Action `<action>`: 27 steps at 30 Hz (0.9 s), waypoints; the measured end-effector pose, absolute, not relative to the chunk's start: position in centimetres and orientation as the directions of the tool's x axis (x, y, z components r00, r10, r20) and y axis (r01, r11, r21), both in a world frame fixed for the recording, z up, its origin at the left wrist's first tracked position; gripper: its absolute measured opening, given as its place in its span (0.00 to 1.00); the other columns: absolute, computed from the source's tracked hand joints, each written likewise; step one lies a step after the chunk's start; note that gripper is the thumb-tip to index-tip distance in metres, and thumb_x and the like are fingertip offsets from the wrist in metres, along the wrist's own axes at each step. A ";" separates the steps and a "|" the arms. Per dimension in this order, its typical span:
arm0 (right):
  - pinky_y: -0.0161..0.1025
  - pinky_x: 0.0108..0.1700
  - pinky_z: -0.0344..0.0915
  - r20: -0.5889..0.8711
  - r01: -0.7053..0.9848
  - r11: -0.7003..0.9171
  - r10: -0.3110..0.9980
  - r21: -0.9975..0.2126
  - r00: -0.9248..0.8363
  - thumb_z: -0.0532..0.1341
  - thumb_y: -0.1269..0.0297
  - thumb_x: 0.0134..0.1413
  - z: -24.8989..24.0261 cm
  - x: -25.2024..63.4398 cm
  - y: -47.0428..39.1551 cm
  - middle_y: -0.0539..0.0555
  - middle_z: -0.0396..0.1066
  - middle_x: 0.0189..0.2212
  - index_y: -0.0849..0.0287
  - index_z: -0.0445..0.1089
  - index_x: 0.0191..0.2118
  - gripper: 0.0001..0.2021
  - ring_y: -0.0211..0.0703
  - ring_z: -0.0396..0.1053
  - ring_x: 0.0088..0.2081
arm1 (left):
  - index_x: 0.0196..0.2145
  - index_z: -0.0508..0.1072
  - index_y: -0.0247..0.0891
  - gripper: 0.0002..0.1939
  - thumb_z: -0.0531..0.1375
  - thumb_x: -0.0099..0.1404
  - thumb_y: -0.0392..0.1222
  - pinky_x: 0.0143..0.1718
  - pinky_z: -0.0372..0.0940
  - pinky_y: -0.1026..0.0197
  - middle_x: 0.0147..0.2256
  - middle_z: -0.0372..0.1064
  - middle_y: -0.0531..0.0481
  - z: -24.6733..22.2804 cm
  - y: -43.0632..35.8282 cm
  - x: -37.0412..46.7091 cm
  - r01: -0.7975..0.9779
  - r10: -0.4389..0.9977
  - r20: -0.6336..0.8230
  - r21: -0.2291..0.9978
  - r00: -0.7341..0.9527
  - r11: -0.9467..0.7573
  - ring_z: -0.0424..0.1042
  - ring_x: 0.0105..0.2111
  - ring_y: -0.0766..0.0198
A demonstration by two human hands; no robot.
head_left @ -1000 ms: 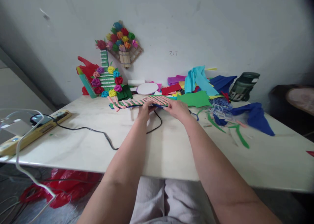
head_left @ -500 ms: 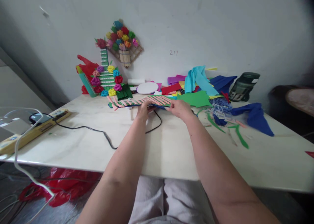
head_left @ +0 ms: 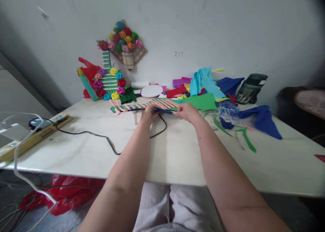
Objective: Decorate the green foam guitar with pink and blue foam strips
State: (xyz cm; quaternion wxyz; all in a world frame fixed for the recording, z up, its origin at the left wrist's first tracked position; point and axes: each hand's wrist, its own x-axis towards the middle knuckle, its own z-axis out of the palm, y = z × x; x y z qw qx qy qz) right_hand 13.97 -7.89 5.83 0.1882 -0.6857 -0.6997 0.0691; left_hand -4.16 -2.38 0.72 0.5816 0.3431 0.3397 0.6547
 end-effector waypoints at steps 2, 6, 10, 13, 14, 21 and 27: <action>0.33 0.25 0.52 0.183 0.929 0.063 0.983 -0.365 0.005 0.61 0.54 0.45 5.7 14.0 -7.8 0.50 0.71 0.24 0.57 0.68 0.25 0.12 0.36 0.63 0.25 | 0.31 0.68 0.35 0.13 0.62 0.43 0.35 0.39 0.69 0.52 0.29 0.69 0.49 0.7 -2.4 -4.2 -0.525 0.994 0.060 0.845 -0.091 -0.099 0.71 0.33 0.60; 0.33 0.25 0.51 0.174 0.926 0.055 0.985 -0.373 0.011 0.61 0.54 0.44 5.9 14.3 -7.9 0.49 0.70 0.23 0.57 0.68 0.24 0.11 0.36 0.63 0.25 | 0.30 0.68 0.35 0.13 0.62 0.43 0.36 0.38 0.69 0.52 0.29 0.69 0.49 0.7 -2.3 -4.2 -0.521 0.994 0.071 0.847 -0.085 -0.105 0.71 0.33 0.59; 0.33 0.25 0.51 0.152 0.924 0.034 0.988 -0.380 0.026 0.62 0.55 0.44 6.2 14.5 -8.1 0.49 0.70 0.23 0.57 0.68 0.24 0.11 0.35 0.63 0.24 | 0.31 0.69 0.35 0.14 0.61 0.42 0.35 0.37 0.69 0.53 0.30 0.70 0.49 0.7 -2.3 -4.3 -0.520 0.994 0.075 0.848 -0.078 -0.105 0.70 0.33 0.60; 0.33 0.25 0.51 0.145 0.917 0.035 0.989 -0.396 0.025 0.62 0.55 0.44 6.2 14.5 -8.0 0.48 0.70 0.21 0.57 0.68 0.24 0.11 0.35 0.62 0.24 | 0.31 0.69 0.35 0.14 0.61 0.42 0.35 0.36 0.69 0.54 0.30 0.70 0.49 0.8 -2.4 -4.2 -0.512 0.993 0.075 0.852 -0.088 -0.110 0.70 0.33 0.60; 0.33 0.25 0.51 0.136 0.915 0.031 0.990 -0.402 0.026 0.62 0.55 0.44 6.2 14.5 -8.0 0.48 0.70 0.21 0.57 0.68 0.24 0.11 0.35 0.62 0.24 | 0.31 0.69 0.34 0.14 0.61 0.42 0.35 0.36 0.69 0.54 0.30 0.70 0.48 0.9 -2.4 -4.2 -0.511 0.993 0.076 0.853 -0.090 -0.112 0.70 0.33 0.60; 0.33 0.25 0.52 0.115 0.914 0.015 0.993 -0.405 0.035 0.62 0.55 0.44 6.4 14.6 -8.2 0.47 0.70 0.19 0.57 0.69 0.25 0.10 0.34 0.62 0.22 | 0.30 0.68 0.35 0.13 0.60 0.43 0.35 0.36 0.69 0.54 0.29 0.69 0.50 1.0 -2.5 -4.1 -0.522 0.991 0.077 0.844 -0.107 -0.123 0.69 0.29 0.63; 0.33 0.25 0.52 0.093 0.924 -0.014 0.994 -0.381 0.053 0.62 0.56 0.44 6.8 15.5 -8.1 0.48 0.70 0.19 0.57 0.69 0.25 0.10 0.35 0.62 0.22 | 0.29 0.68 0.35 0.11 0.60 0.43 0.35 0.37 0.69 0.53 0.27 0.69 0.51 0.7 -2.1 -4.5 -0.529 0.992 0.085 0.839 -0.098 -0.124 0.70 0.29 0.64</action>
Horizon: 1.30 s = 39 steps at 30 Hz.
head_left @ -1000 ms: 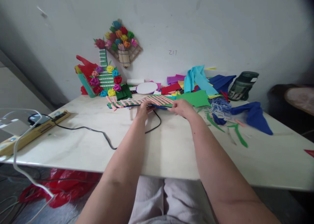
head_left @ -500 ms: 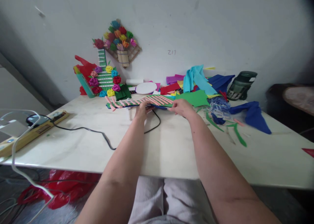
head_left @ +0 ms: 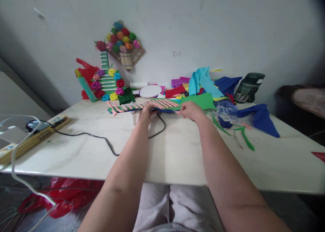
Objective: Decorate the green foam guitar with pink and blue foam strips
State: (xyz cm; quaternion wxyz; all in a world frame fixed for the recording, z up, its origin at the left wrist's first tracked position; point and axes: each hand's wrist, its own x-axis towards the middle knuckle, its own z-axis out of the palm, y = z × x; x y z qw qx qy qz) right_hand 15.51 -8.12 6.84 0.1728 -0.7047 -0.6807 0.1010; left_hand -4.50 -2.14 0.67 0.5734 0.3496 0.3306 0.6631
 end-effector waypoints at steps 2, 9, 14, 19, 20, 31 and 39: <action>0.33 0.24 0.52 0.097 0.930 -0.013 0.994 -0.366 0.052 0.61 0.56 0.44 6.9 16.1 -8.1 0.48 0.70 0.19 0.57 0.68 0.23 0.10 0.35 0.62 0.22 | 0.29 0.68 0.36 0.11 0.60 0.44 0.35 0.38 0.69 0.53 0.28 0.69 0.51 0.6 -2.1 -4.6 -0.539 0.992 0.083 0.833 -0.095 -0.122 0.70 0.30 0.63; 0.32 0.21 0.52 0.059 0.829 0.127 0.992 -0.545 -0.113 0.62 0.58 0.42 6.7 18.2 -8.4 0.48 0.67 0.15 0.59 0.65 0.20 0.11 0.32 0.56 0.17 | 0.29 0.68 0.36 0.11 0.61 0.44 0.37 0.39 0.69 0.52 0.28 0.70 0.51 0.6 -2.0 -4.7 -0.533 0.992 0.068 0.839 -0.105 -0.114 0.70 0.30 0.63; 0.32 0.23 0.53 0.152 0.786 0.255 0.967 -0.564 -0.204 0.62 0.57 0.42 6.2 16.6 -8.1 0.48 0.66 0.15 0.59 0.66 0.21 0.11 0.33 0.58 0.18 | 0.30 0.68 0.36 0.13 0.62 0.44 0.40 0.38 0.69 0.53 0.28 0.70 0.51 0.6 -2.1 -4.6 -0.529 0.992 0.087 0.839 -0.095 -0.124 0.70 0.31 0.63; 0.34 0.27 0.55 0.310 0.888 0.242 0.943 -0.391 -0.120 0.62 0.54 0.42 5.6 13.8 -7.6 0.49 0.71 0.22 0.57 0.69 0.22 0.11 0.37 0.64 0.25 | 0.31 0.67 0.36 0.14 0.61 0.44 0.40 0.38 0.69 0.53 0.29 0.69 0.50 0.7 -2.3 -4.5 -0.509 0.991 0.103 0.850 -0.091 -0.135 0.70 0.32 0.62; 0.34 0.27 0.55 0.332 0.902 0.238 0.936 -0.359 -0.115 0.62 0.54 0.42 5.5 13.4 -7.6 0.50 0.71 0.23 0.57 0.70 0.23 0.11 0.38 0.65 0.26 | 0.32 0.67 0.36 0.15 0.61 0.44 0.40 0.38 0.68 0.53 0.29 0.69 0.49 0.7 -2.3 -4.5 -0.504 0.990 0.103 0.853 -0.092 -0.136 0.70 0.32 0.62; 0.38 0.35 0.61 0.361 0.952 0.179 0.929 -0.248 -0.081 0.59 0.52 0.48 5.0 11.5 -7.6 0.54 0.74 0.31 0.55 0.72 0.28 0.12 0.45 0.69 0.34 | 0.33 0.68 0.37 0.15 0.62 0.44 0.39 0.36 0.69 0.54 0.30 0.69 0.49 0.8 -2.4 -4.3 -0.491 0.988 0.105 0.858 -0.116 -0.149 0.70 0.34 0.59; 0.38 0.34 0.61 0.357 0.957 0.146 0.933 -0.252 -0.049 0.59 0.51 0.47 4.7 11.5 -7.2 0.53 0.74 0.30 0.55 0.71 0.28 0.12 0.46 0.69 0.35 | 0.34 0.69 0.36 0.16 0.62 0.44 0.40 0.34 0.69 0.55 0.32 0.70 0.48 0.8 -2.4 -4.3 -0.456 0.990 0.081 0.881 -0.119 -0.127 0.71 0.30 0.61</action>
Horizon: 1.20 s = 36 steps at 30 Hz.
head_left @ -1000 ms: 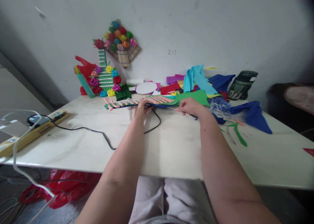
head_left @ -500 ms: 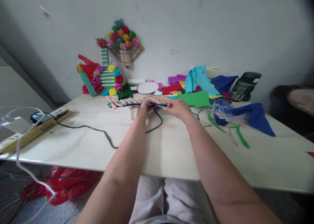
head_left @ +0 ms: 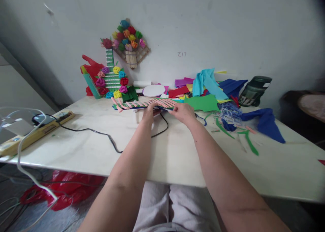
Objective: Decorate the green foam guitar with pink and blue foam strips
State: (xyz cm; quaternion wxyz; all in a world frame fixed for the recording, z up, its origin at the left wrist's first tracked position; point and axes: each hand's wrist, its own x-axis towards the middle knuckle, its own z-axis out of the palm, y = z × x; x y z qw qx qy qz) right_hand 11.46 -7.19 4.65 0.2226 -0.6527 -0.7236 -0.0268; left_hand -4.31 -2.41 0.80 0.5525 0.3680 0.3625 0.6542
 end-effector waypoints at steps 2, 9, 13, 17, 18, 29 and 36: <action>0.38 0.34 0.61 0.351 0.956 0.141 0.935 -0.259 -0.042 0.59 0.51 0.47 4.7 11.4 -7.2 0.53 0.74 0.30 0.54 0.71 0.28 0.12 0.46 0.69 0.35 | 0.34 0.70 0.36 0.17 0.62 0.44 0.41 0.33 0.69 0.55 0.32 0.71 0.47 0.8 -2.3 -4.3 -0.443 0.991 0.062 0.890 -0.119 -0.109 0.71 0.29 0.61; 0.38 0.34 0.61 0.328 0.956 0.105 0.945 -0.275 -0.010 0.58 0.52 0.48 5.0 11.2 -7.5 0.54 0.74 0.31 0.54 0.71 0.29 0.12 0.46 0.69 0.35 | 0.34 0.70 0.36 0.17 0.62 0.44 0.41 0.31 0.68 0.56 0.29 0.70 0.48 0.8 -2.3 -4.3 -0.424 0.991 0.049 0.900 -0.126 -0.098 0.70 0.26 0.62; 0.40 0.35 0.62 0.289 0.959 0.054 0.957 -0.278 0.030 0.58 0.51 0.48 5.3 10.9 -7.6 0.56 0.74 0.33 0.55 0.72 0.31 0.13 0.48 0.70 0.37 | 0.34 0.70 0.37 0.17 0.62 0.43 0.39 0.33 0.69 0.56 0.31 0.71 0.48 0.8 -2.6 -4.1 -0.442 0.990 0.086 0.888 -0.109 -0.126 0.71 0.29 0.61; 0.41 0.36 0.63 0.252 0.959 -0.005 0.964 -0.284 0.080 0.59 0.53 0.47 5.6 10.4 -7.7 0.59 0.74 0.37 0.57 0.72 0.37 0.15 0.51 0.70 0.39 | 0.33 0.70 0.37 0.15 0.62 0.43 0.38 0.33 0.69 0.57 0.33 0.70 0.48 1.0 -2.9 -3.9 -0.458 0.987 0.114 0.875 -0.115 -0.155 0.71 0.33 0.59; 0.41 0.36 0.64 0.246 0.958 -0.017 0.965 -0.287 0.091 0.59 0.53 0.47 5.6 10.3 -7.8 0.60 0.74 0.37 0.57 0.72 0.38 0.15 0.51 0.71 0.39 | 0.32 0.69 0.37 0.15 0.62 0.43 0.37 0.33 0.69 0.57 0.34 0.70 0.48 1.0 -2.9 -3.9 -0.461 0.987 0.110 0.874 -0.118 -0.152 0.71 0.34 0.59; 0.42 0.36 0.64 0.174 0.965 -0.049 0.980 -0.259 0.097 0.58 0.54 0.47 6.2 10.4 -7.9 0.61 0.73 0.37 0.57 0.73 0.39 0.16 0.52 0.70 0.40 | 0.34 0.69 0.38 0.16 0.62 0.43 0.38 0.36 0.69 0.55 0.34 0.70 0.48 0.7 -2.7 -3.9 -0.471 0.985 0.136 0.865 -0.110 -0.172 0.71 0.37 0.58; 0.36 0.29 0.59 0.056 0.948 -0.003 0.998 -0.320 0.022 0.59 0.56 0.47 7.6 12.4 -8.8 0.54 0.73 0.24 0.57 0.72 0.29 0.10 0.44 0.69 0.30 | 0.32 0.69 0.36 0.15 0.62 0.43 0.37 0.35 0.70 0.55 0.35 0.70 0.47 0.8 -2.4 -4.1 -0.488 0.988 0.096 0.861 -0.119 -0.142 0.70 0.36 0.58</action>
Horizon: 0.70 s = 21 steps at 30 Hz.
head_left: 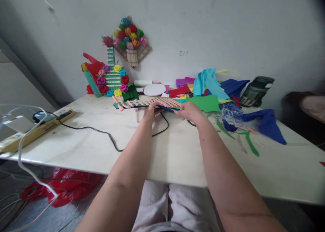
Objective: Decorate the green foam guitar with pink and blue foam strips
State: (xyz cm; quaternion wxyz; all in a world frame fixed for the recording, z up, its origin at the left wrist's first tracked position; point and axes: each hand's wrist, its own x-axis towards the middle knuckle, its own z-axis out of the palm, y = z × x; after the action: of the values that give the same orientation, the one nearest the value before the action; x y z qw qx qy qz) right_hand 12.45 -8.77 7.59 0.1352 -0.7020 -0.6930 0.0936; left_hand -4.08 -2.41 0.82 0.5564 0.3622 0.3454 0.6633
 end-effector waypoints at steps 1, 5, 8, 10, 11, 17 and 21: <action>0.36 0.29 0.58 0.057 0.940 0.017 0.998 -0.341 0.002 0.59 0.56 0.47 7.6 12.5 -8.8 0.53 0.73 0.22 0.57 0.71 0.27 0.10 0.42 0.68 0.29 | 0.32 0.69 0.36 0.15 0.62 0.43 0.38 0.35 0.70 0.55 0.35 0.70 0.47 0.8 -2.4 -4.1 -0.488 0.988 0.098 0.861 -0.118 -0.144 0.70 0.36 0.58; 0.35 0.28 0.57 0.145 0.913 0.105 0.988 -0.393 -0.051 0.59 0.54 0.46 7.0 11.8 -8.6 0.52 0.72 0.21 0.57 0.70 0.24 0.12 0.40 0.67 0.27 | 0.34 0.69 0.37 0.17 0.63 0.44 0.40 0.35 0.70 0.55 0.34 0.70 0.47 0.6 -2.4 -4.2 -0.477 0.987 0.106 0.866 -0.122 -0.152 0.70 0.36 0.59; 0.35 0.29 0.57 0.212 0.920 0.121 0.976 -0.373 -0.043 0.59 0.52 0.46 6.2 11.3 -8.2 0.52 0.73 0.24 0.56 0.70 0.24 0.12 0.42 0.68 0.30 | 0.34 0.69 0.37 0.17 0.63 0.44 0.41 0.35 0.70 0.55 0.34 0.70 0.47 0.6 -2.4 -4.1 -0.475 0.986 0.111 0.866 -0.126 -0.158 0.70 0.37 0.59; 0.36 0.29 0.57 0.245 0.927 0.117 0.969 -0.356 -0.028 0.59 0.52 0.45 5.8 11.0 -7.9 0.53 0.73 0.26 0.55 0.70 0.25 0.13 0.43 0.68 0.31 | 0.35 0.69 0.37 0.17 0.63 0.44 0.41 0.35 0.70 0.55 0.34 0.70 0.47 0.5 -2.4 -4.1 -0.475 0.984 0.130 0.863 -0.121 -0.172 0.70 0.36 0.59; 0.36 0.29 0.57 0.257 0.930 0.118 0.966 -0.348 -0.026 0.59 0.52 0.45 5.6 10.9 -7.7 0.53 0.73 0.26 0.56 0.70 0.25 0.13 0.43 0.68 0.31 | 0.35 0.69 0.37 0.17 0.63 0.44 0.41 0.35 0.70 0.56 0.35 0.70 0.47 0.5 -2.4 -4.1 -0.474 0.983 0.141 0.862 -0.119 -0.181 0.70 0.36 0.59; 0.36 0.30 0.58 0.258 0.935 0.097 0.966 -0.340 -0.007 0.58 0.52 0.46 5.3 10.7 -7.3 0.53 0.73 0.28 0.56 0.72 0.27 0.13 0.42 0.68 0.31 | 0.36 0.69 0.38 0.19 0.64 0.44 0.42 0.34 0.69 0.57 0.35 0.70 0.49 0.5 -2.5 -4.1 -0.455 0.982 0.157 0.870 -0.108 -0.190 0.71 0.33 0.61; 0.36 0.32 0.60 0.260 0.936 0.075 0.965 -0.344 0.018 0.59 0.51 0.45 5.1 10.9 -7.1 0.54 0.74 0.29 0.56 0.72 0.30 0.14 0.43 0.68 0.33 | 0.37 0.68 0.37 0.20 0.63 0.44 0.42 0.34 0.69 0.58 0.36 0.70 0.48 0.5 -2.5 -4.1 -0.442 0.980 0.171 0.874 -0.105 -0.200 0.71 0.33 0.61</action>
State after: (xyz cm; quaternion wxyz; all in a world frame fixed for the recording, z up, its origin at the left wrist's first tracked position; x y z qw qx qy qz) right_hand 10.87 -7.11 5.14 0.2186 -0.6793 -0.6997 0.0339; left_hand -4.06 -2.45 0.51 0.5359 0.4005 0.3357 0.6631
